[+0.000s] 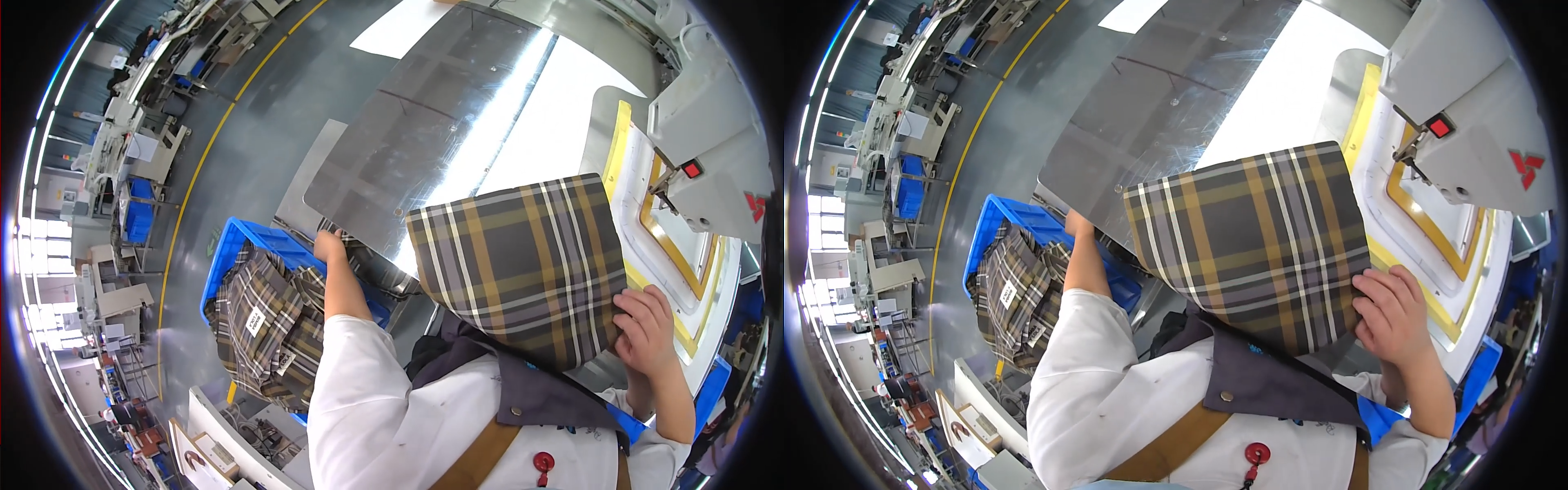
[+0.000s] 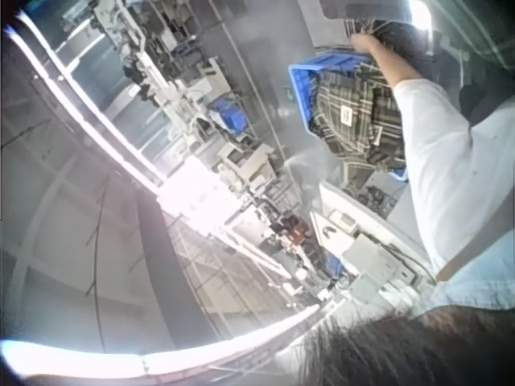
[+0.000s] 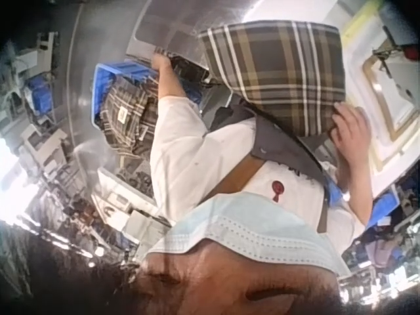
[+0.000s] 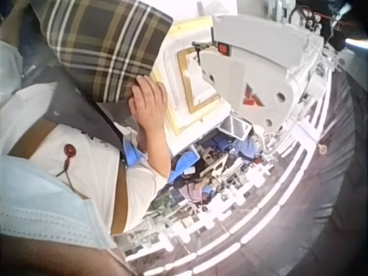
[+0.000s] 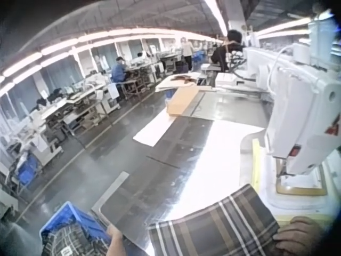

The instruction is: Positioning plaid fabric pieces into an embroidery machine frame for industrial branding.

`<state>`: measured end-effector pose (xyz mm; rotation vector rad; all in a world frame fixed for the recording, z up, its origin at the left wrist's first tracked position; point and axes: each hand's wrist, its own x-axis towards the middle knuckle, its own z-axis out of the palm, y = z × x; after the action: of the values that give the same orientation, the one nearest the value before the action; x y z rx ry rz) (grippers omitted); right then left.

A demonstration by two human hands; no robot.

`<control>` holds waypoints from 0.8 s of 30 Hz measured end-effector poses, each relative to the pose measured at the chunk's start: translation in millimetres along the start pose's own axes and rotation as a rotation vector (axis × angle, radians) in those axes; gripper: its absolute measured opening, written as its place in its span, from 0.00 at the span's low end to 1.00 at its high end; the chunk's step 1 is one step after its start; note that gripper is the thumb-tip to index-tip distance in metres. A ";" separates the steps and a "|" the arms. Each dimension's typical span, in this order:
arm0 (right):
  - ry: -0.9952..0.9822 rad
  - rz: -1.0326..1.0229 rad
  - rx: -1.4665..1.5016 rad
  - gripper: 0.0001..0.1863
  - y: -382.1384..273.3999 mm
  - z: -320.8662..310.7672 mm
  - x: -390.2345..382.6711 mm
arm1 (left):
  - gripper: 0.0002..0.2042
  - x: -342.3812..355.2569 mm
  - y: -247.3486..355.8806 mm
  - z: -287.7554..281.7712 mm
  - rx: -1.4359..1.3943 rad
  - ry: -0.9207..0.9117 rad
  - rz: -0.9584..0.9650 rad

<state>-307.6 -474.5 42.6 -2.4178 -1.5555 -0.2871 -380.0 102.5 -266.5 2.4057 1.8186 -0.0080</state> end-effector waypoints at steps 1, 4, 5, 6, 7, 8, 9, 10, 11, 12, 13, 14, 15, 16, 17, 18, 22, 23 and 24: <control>0.005 0.003 -0.006 0.15 0.9 1.0 2.7 | 0.19 0.8 -0.7 4.8 0.000 -0.004 -0.001; -0.010 -0.011 -0.009 0.15 6.3 4.9 7.4 | 0.21 7.3 6.4 16.7 -0.106 -0.041 -0.026; -0.014 -0.045 0.009 0.16 6.7 4.6 10.5 | 0.21 27.0 -2.7 19.3 -0.215 -0.040 0.032; -0.002 -0.067 0.025 0.16 7.6 5.5 14.8 | 0.21 52.2 -17.7 16.6 -0.321 -0.026 0.085; 0.039 -0.093 0.102 0.17 11.2 6.5 18.5 | 0.21 95.3 -51.6 -1.9 -0.518 0.071 0.131; 0.072 -0.107 0.169 0.17 15.3 7.9 18.1 | 0.20 124.3 -75.0 -20.1 -0.713 0.161 0.201; 0.046 -0.079 0.143 0.17 15.3 13.6 17.1 | 0.19 113.3 -35.2 -20.7 -0.988 0.081 0.160; 0.024 -0.032 0.104 0.18 14.2 16.1 14.3 | 0.19 90.6 20.1 -41.0 -1.270 -0.025 0.111; 0.034 -0.027 0.102 0.19 12.7 15.6 13.9 | 0.21 80.2 27.0 -74.3 -1.363 -0.093 0.082; 0.031 -0.013 0.098 0.19 15.2 17.7 11.4 | 0.21 64.2 41.7 -97.2 -1.524 -0.143 0.072; 0.041 -0.004 0.102 0.19 16.5 17.8 9.8 | 0.21 48.5 45.5 -113.1 -1.685 -0.183 0.061; 0.059 -0.009 0.118 0.19 16.0 17.7 9.9 | 0.21 42.7 33.0 -118.0 -1.679 -0.165 0.066; 0.067 -0.015 0.129 0.19 15.8 18.2 11.1 | 0.21 41.2 18.8 -112.9 -1.823 -0.158 0.013; 0.067 -0.026 0.134 0.18 15.8 18.2 12.6 | 0.21 38.4 7.7 -104.1 -1.968 -0.157 -0.040; 0.073 -0.050 0.147 0.18 14.6 16.6 15.8 | 0.18 42.4 -17.4 -80.9 -2.033 -0.138 -0.122; 0.064 -0.030 0.135 0.18 15.7 17.4 14.8 | 0.18 15.1 -0.7 -57.4 -2.088 -0.177 -0.211; 0.075 -0.052 0.154 0.18 12.8 14.8 19.9 | 0.16 -45.4 -10.2 47.7 -1.735 -0.009 -0.676; 0.073 -0.043 0.153 0.17 13.0 14.7 19.3 | 0.16 -63.9 -7.3 66.3 -1.553 -0.026 -0.670; 0.070 -0.028 0.142 0.17 12.6 13.9 19.2 | 0.16 -75.6 -2.5 77.0 -1.479 -0.011 -0.751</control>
<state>-287.9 -458.6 33.8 -2.2563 -1.5264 -0.2543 -397.7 22.8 -337.2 0.6937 1.5823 0.8675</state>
